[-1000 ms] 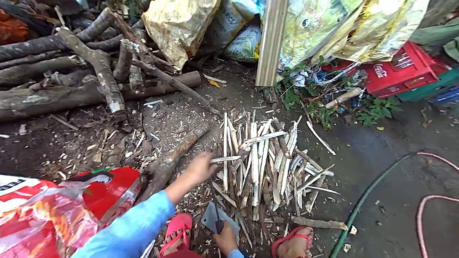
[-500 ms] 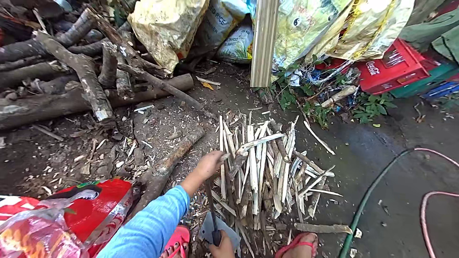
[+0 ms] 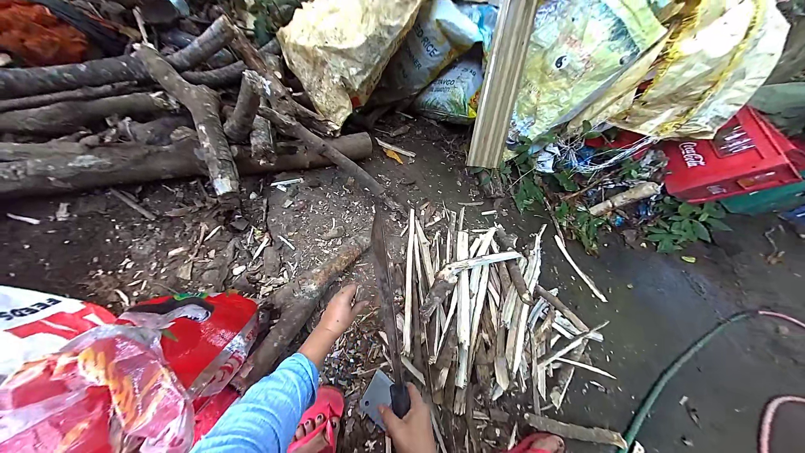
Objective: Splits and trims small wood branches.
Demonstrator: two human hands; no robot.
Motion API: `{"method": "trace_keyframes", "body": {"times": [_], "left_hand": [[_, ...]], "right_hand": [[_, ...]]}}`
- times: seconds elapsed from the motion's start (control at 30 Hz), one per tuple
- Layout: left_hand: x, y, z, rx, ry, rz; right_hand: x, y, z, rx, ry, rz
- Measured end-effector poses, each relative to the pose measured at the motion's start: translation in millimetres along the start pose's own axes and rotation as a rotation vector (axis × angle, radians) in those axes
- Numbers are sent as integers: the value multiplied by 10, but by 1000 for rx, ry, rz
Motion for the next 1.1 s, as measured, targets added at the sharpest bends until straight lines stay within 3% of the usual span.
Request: {"method": "trace_keyframes", "body": {"times": [0.33,0.7,0.8,0.97,1.1], "left_hand": [[-63,-36,-46,41,-11,-3],[-247,-96,-122,58,23,-42],[-136,-9,-126,82,21,-33],[-358,-159,-191,101,41,-86],[-171,-48,-187,127,23,-69]], "right_hand": [[133,-11,105,-43,-139,142],[179,-83,40,-30,-91,259],[181,-70,34,23,-16,295],[167,-96,52,-20,-39,251],[152,-40,-16,43,39,288]]}}
Point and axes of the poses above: each hand's wrist, its own z-axis away from the middle knuckle, its own y-axis out of the palm, x = y × z, the point moved 1 cm from there along -z, towards the middle knuckle, and after that the axes turned 11 degrees about -x, right-handed, at the moved point
